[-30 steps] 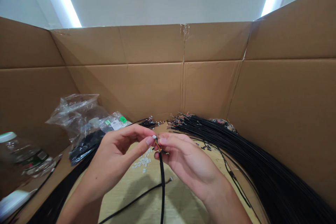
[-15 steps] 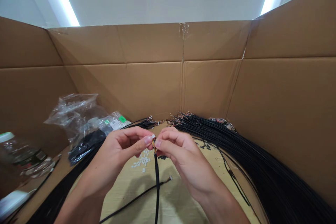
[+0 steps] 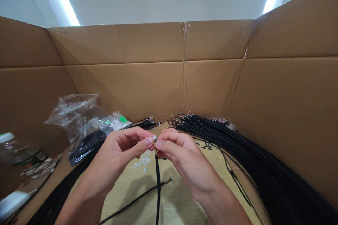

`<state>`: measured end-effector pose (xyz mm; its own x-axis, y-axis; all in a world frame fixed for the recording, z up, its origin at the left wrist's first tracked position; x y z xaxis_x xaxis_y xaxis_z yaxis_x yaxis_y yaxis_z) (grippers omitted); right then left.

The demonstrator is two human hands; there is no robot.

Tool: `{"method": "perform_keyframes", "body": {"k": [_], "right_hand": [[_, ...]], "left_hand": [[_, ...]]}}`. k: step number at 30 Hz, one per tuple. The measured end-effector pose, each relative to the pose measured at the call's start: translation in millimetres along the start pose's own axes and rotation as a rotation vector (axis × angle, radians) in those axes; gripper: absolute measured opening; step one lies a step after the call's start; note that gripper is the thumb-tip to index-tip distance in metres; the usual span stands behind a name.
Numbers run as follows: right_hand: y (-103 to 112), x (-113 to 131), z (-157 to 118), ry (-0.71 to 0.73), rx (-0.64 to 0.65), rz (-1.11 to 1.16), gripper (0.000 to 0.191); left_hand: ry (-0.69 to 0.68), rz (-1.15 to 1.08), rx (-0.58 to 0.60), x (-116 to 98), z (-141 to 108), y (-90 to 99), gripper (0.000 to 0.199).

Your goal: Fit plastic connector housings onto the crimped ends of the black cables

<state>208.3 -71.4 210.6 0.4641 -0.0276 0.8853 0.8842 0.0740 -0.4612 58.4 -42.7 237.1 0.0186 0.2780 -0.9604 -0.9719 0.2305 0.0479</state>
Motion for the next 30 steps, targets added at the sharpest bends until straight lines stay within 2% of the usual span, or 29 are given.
{"method": "perform_keyframes", "body": {"k": [6,12,18,30], "right_hand": [[-0.1,-0.5,-1.2,-0.002,-0.016,-0.008,0.023],[-0.4,2.0,-1.9,0.021,-0.037,-0.067,0.026],[0.7,4.7,-1.8,0.042,-0.032,-0.121,0.028],[4.4,7.5,-3.1,0.067,0.006,-0.226,0.029]], "left_hand": [[-0.038,0.049,-0.012,-0.7,-0.4,-0.8,0.020],[-0.151,0.134,-0.047,-8.2,-1.1,-1.7,0.016],[-0.228,0.148,-0.022,-15.4,-3.4,-3.7,0.013],[-0.177,0.185,0.008,-12.8,-3.1,-1.2,0.016]]}}
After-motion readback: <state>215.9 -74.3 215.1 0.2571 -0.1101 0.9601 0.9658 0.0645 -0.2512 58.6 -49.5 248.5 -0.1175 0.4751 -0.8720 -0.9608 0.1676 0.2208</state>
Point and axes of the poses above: each hand's wrist, its own z-axis towards the middle knuckle, its own y-axis out of the back of the hand, x = y × z, the point moved 6 cm from there along z, towards the middle knuckle, and after that the axes turned 9 degrees about -x, right-handed, at the moved point
